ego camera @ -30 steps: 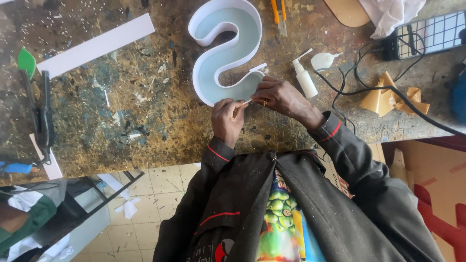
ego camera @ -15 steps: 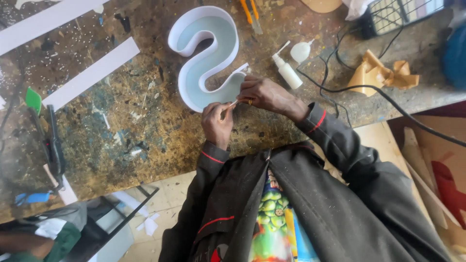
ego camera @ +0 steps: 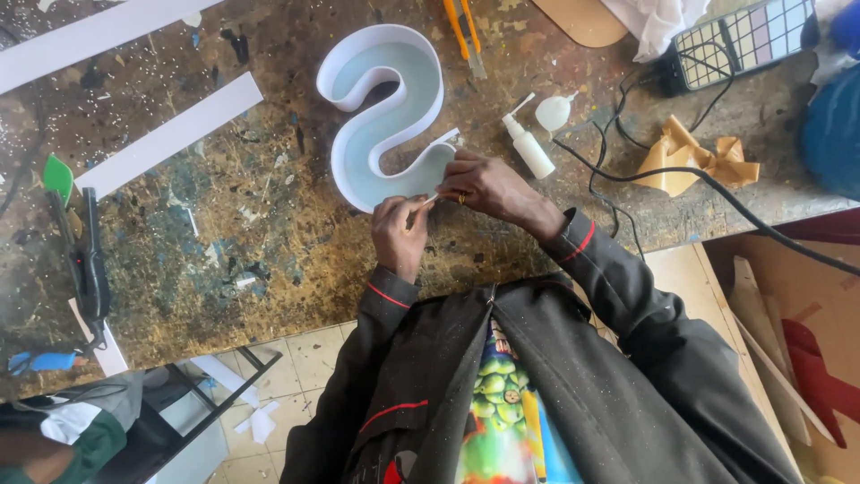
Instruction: Assembling a 3D letter 'S' by gluing side strips to the base and trimming excess material.
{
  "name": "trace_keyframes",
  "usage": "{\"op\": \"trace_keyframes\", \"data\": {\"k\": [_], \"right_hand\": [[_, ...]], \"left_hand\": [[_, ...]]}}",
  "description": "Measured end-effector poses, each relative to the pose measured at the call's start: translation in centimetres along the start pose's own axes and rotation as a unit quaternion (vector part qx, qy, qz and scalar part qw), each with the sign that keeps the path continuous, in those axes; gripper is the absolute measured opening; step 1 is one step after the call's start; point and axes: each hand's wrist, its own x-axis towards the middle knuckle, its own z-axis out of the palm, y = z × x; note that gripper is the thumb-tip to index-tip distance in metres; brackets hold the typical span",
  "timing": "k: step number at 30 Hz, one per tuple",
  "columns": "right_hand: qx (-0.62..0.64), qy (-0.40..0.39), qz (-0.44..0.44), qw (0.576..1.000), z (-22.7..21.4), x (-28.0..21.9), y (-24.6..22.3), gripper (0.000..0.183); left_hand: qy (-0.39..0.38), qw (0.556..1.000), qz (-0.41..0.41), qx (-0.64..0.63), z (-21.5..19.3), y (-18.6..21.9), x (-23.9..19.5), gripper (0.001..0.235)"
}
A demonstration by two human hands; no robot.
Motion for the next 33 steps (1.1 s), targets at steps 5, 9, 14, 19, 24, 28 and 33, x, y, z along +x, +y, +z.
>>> {"op": "trace_keyframes", "data": {"k": [5, 9, 14, 19, 24, 28, 33], "right_hand": [[-0.018, 0.010, 0.017, 1.000, -0.3, -0.1, -0.5, 0.024], [-0.035, 0.024, 0.027, 0.999, -0.3, -0.4, -1.2, 0.020], [-0.062, 0.043, 0.030, 0.997, -0.4, -0.1, -1.9, 0.017], [-0.058, 0.068, 0.049, 0.995, -1.5, 0.5, -4.4, 0.010], [-0.014, 0.127, 0.160, 0.979, -2.0, -0.5, -6.8, 0.019], [-0.034, 0.128, 0.187, 0.974, -1.0, -4.1, -5.6, 0.012], [-0.079, 0.165, 0.203, 0.962, -2.2, -5.3, -7.4, 0.007]], "left_hand": [[-0.009, 1.000, -0.001, 0.001, -0.5, 0.3, 0.3, 0.021], [0.006, 0.998, 0.043, 0.035, 0.1, -1.0, -0.2, 0.025], [0.021, 0.997, 0.058, 0.052, -0.6, 0.5, 0.2, 0.025], [0.041, 0.996, 0.053, 0.062, -0.2, 0.2, -0.3, 0.027], [0.016, 0.998, 0.027, 0.051, -0.6, -1.5, -1.3, 0.070], [0.106, 0.992, -0.065, 0.017, -2.9, -0.6, -1.4, 0.075], [-0.068, 0.910, -0.408, -0.030, -4.6, -2.8, 0.3, 0.066]]}}
